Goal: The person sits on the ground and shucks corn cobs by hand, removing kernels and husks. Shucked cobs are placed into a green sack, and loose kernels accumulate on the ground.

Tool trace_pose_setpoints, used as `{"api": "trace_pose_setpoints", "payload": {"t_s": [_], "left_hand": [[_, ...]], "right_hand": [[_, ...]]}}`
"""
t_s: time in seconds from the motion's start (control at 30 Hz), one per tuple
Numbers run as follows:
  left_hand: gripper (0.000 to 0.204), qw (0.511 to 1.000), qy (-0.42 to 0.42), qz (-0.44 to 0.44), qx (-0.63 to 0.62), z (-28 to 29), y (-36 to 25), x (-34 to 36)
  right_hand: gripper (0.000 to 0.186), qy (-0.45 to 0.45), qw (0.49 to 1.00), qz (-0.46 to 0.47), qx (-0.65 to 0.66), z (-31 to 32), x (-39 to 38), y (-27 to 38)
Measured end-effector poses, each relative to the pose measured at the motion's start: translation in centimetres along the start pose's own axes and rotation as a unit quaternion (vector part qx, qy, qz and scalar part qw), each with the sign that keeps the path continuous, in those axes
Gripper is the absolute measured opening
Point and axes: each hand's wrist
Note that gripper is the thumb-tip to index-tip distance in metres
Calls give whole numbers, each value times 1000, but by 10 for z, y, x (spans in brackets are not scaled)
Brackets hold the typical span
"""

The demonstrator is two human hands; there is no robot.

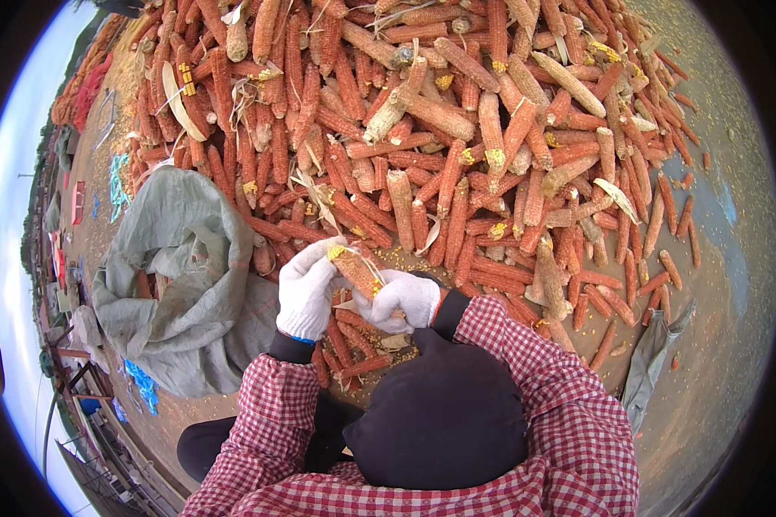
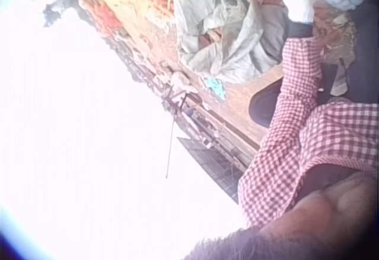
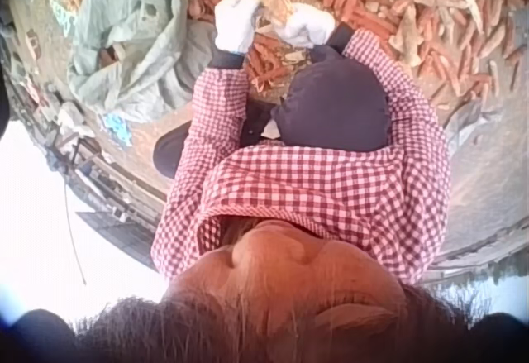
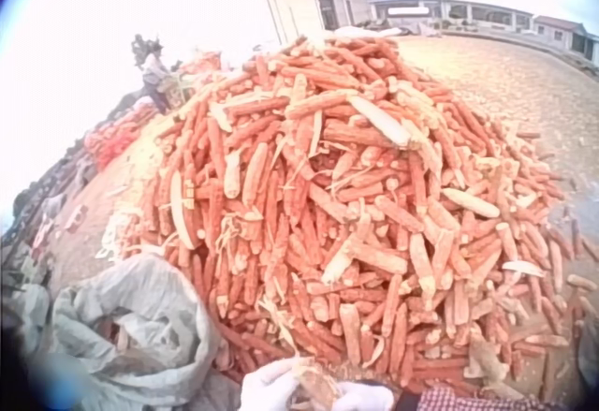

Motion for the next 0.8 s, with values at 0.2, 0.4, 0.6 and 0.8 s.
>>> {"api": "trace_pose_setpoints", "payload": {"t_s": [0.2,0.4,0.6,0.8], "left_hand": [[35,995,55,22,-76,-6,-6,-5],[38,995,74,54,-42,-5,-16,-6],[33,998,41,30,33,-6,-13,-8],[32,999,18,18,23,-10,-7,-8]], "right_hand": [[27,125,985,-26,114,-3,-2,7],[26,165,976,-33,140,5,-4,4],[27,146,982,-29,114,6,-1,1],[27,113,990,-16,87,3,-3,2]]}}
Point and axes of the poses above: each hand's wrist, its own x-axis towards the middle knuckle, its own z-axis out of the back of the hand, y = z × x, and after that the axes turned 6 degrees about -x, right-handed
